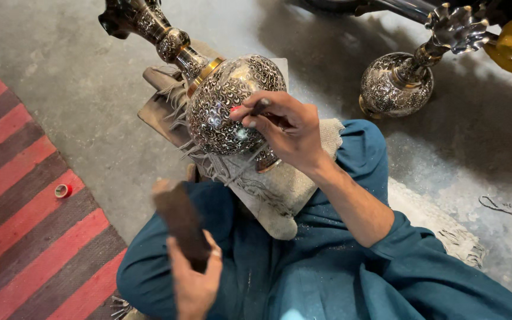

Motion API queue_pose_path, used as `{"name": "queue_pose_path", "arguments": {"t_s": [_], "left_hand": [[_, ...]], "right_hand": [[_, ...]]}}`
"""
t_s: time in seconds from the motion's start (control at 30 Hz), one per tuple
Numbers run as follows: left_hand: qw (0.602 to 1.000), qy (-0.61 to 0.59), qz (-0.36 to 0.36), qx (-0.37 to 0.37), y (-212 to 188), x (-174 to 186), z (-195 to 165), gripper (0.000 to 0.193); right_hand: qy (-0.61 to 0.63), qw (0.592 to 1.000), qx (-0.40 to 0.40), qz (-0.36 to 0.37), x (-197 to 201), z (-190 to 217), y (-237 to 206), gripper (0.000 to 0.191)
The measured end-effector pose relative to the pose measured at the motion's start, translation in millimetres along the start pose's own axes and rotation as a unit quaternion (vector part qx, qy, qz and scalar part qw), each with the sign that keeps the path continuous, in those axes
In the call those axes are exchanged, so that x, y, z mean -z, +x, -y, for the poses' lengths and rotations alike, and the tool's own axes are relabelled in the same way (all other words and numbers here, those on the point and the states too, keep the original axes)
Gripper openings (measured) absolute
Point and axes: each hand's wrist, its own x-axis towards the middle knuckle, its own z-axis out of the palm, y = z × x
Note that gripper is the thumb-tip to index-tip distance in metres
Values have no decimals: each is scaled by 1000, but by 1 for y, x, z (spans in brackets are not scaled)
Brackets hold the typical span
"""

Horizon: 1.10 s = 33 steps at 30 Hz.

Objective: The person sits on the floor with an ornate brass vase resting on a cloth pad on their lap. They hold a small punch against the vase's engraved surface with one hand and strike it with a wooden mallet held in the other hand, repositioning the punch repeatedly to work the pattern across the vase body.

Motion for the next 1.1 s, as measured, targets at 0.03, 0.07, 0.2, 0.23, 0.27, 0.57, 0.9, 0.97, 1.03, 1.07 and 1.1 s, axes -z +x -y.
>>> {"name": "queue_pose_path", "arguments": {"t_s": [0.03,0.07,0.2,0.23,0.27,0.57,0.9,0.97,1.03,1.07,1.1], "left_hand": [[1000,5,8,-3,12,6,-11,46],[1000,11,16,-6,26,13,-22,47],[981,186,22,-52,70,41,-81,66],[976,193,28,-103,79,46,-97,69],[967,199,34,-154,87,51,-113,72],[833,460,40,-304,126,64,-210,91],[841,397,47,-365,139,53,-237,77],[763,518,10,-386,140,51,-236,68],[713,573,-14,-403,140,51,-233,62],[709,573,-19,-412,141,52,-232,61],[703,572,-23,-421,142,53,-231,61]], "right_hand": [[-3,1000,0,-2,-1,0,0,24],[-17,1000,8,-2,-2,1,1,23],[-55,998,21,1,-2,4,3,21],[-60,998,18,3,-1,5,4,20],[-69,997,19,6,-1,5,4,19],[-141,989,39,0,2,1,2,30],[-112,992,47,-25,-1,-3,-4,24],[-129,990,45,-24,1,-5,-4,24],[-170,985,28,-22,4,-5,-5,25],[-176,984,31,-20,5,-6,-5,23],[-182,983,33,-19,6,-6,-5,21]]}}
